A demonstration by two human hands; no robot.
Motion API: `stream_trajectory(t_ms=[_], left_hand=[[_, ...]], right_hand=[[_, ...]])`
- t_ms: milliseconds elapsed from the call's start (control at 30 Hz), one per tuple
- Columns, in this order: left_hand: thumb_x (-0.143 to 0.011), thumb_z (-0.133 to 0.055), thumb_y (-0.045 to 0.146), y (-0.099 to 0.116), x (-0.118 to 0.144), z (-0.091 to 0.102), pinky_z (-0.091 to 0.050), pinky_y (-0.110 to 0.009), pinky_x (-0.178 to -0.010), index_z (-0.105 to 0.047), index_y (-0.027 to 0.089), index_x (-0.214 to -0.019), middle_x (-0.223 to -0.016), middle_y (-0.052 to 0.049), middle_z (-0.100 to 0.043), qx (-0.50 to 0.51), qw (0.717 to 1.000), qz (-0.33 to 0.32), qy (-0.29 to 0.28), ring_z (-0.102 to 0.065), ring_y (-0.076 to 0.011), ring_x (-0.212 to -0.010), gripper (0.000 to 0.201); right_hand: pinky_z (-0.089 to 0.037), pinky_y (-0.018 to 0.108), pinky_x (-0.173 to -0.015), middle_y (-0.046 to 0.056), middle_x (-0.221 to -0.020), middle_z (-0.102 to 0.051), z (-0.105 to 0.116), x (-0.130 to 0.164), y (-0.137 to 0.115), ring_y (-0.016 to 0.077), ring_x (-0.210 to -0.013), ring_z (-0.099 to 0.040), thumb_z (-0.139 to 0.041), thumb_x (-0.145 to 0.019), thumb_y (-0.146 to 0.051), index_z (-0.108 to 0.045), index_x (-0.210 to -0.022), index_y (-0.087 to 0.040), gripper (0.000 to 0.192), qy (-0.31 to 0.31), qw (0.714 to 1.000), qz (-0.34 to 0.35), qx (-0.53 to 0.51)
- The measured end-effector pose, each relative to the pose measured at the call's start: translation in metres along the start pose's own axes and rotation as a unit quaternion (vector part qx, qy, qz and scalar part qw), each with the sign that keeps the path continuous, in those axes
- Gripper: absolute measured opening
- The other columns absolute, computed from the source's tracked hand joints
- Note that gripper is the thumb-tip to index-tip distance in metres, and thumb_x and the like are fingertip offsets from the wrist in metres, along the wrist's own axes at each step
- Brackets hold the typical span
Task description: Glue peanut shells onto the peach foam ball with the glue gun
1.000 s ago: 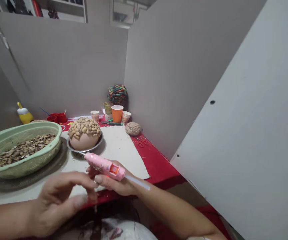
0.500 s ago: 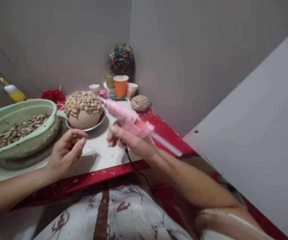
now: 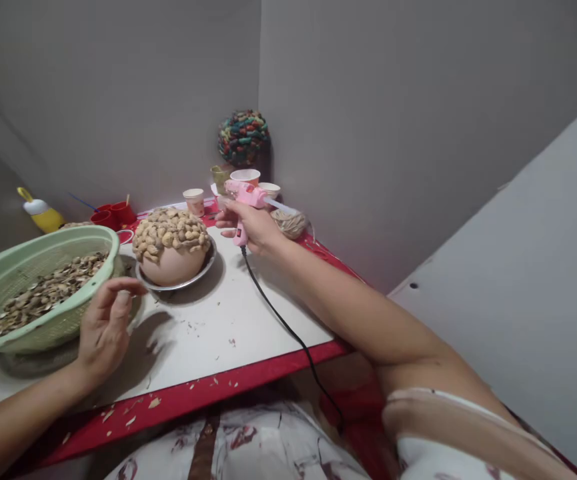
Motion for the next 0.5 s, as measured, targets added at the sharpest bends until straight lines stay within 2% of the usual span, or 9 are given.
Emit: stream_trajectory(t_ms=[67,133,167,233,300,400,500], left_hand=[[-0.103,-0.053,0.045,-0.005,-0.002,0.0,-0.048,-0.043,-0.112,-0.056,0.026,-0.135,-0.133,-0.01,-0.065,0.002,1.0,0.001,0.02,-0.062,-0.0244,-0.126,0.038],[-0.103,-0.051,0.047,-0.007,-0.002,-0.005,-0.033,-0.049,-0.127,-0.037,0.029,-0.155,-0.162,-0.013,-0.044,-0.005,1.0,0.007,0.007,-0.041,-0.0274,-0.152,0.057],[-0.103,-0.05,0.048,-0.008,-0.002,-0.008,-0.025,-0.05,-0.13,-0.027,0.031,-0.161,-0.17,-0.012,-0.033,-0.013,1.0,0.013,-0.01,-0.03,-0.0277,-0.158,0.064],[-0.104,-0.047,0.051,-0.01,-0.004,-0.014,-0.015,-0.052,-0.132,-0.011,0.033,-0.166,-0.177,-0.009,-0.015,-0.03,0.998,0.03,-0.04,-0.016,-0.0278,-0.163,0.074],[-0.103,-0.046,0.053,-0.011,-0.008,-0.017,-0.011,-0.054,-0.132,-0.002,0.032,-0.167,-0.178,-0.009,-0.008,-0.037,0.997,0.046,-0.05,-0.011,-0.0286,-0.163,0.08],[-0.103,-0.045,0.057,-0.01,-0.017,-0.019,-0.014,-0.054,-0.131,0.0,0.029,-0.168,-0.178,-0.012,-0.011,-0.043,0.995,0.074,-0.041,-0.014,-0.0294,-0.163,0.084],[-0.102,-0.044,0.059,-0.008,-0.026,-0.02,-0.019,-0.055,-0.13,-0.005,0.027,-0.168,-0.176,-0.014,-0.019,-0.047,0.994,0.096,-0.021,-0.019,-0.0303,-0.162,0.082]], right_hand=[[-0.057,0.027,-0.067,0.006,-0.084,-0.073,0.006,-0.006,0.008,0.0156,-0.076,-0.069,-0.069,-0.091,-0.032,-0.062,-0.078,-0.019,0.02,0.0,0.999,-0.022,-0.029],[-0.058,0.029,-0.075,0.006,-0.092,-0.075,0.008,-0.007,0.016,0.0163,-0.085,-0.07,-0.065,-0.095,-0.028,-0.065,-0.079,-0.019,0.019,-0.01,0.997,-0.04,-0.059],[-0.058,0.028,-0.077,0.006,-0.094,-0.075,0.008,-0.006,0.018,0.0162,-0.087,-0.071,-0.064,-0.097,-0.027,-0.066,-0.079,-0.019,0.019,-0.016,0.996,-0.044,-0.069],[-0.058,0.027,-0.079,0.005,-0.097,-0.075,0.004,-0.003,0.021,0.0156,-0.091,-0.071,-0.064,-0.098,-0.026,-0.068,-0.083,-0.019,0.017,-0.033,0.995,-0.048,-0.079],[-0.058,0.026,-0.08,0.004,-0.1,-0.076,-0.001,-0.001,0.023,0.0158,-0.095,-0.071,-0.066,-0.097,-0.026,-0.07,-0.088,-0.02,0.012,-0.051,0.995,-0.051,-0.075],[-0.059,0.027,-0.084,0.004,-0.101,-0.077,-0.01,0.002,0.023,0.017,-0.1,-0.072,-0.069,-0.095,-0.026,-0.072,-0.091,-0.02,0.007,-0.077,0.994,-0.052,-0.055],[-0.058,0.031,-0.093,0.003,-0.103,-0.078,-0.017,0.002,0.023,0.0173,-0.104,-0.072,-0.069,-0.096,-0.027,-0.074,-0.097,-0.022,0.007,-0.11,0.993,-0.025,-0.03]])
Point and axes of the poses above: each hand's wrist, its own x-axis away from the middle knuckle, its own z-axis out of the back of the hand, y = z × x, the point moved 4 cm from there along -x, towards the middle knuckle
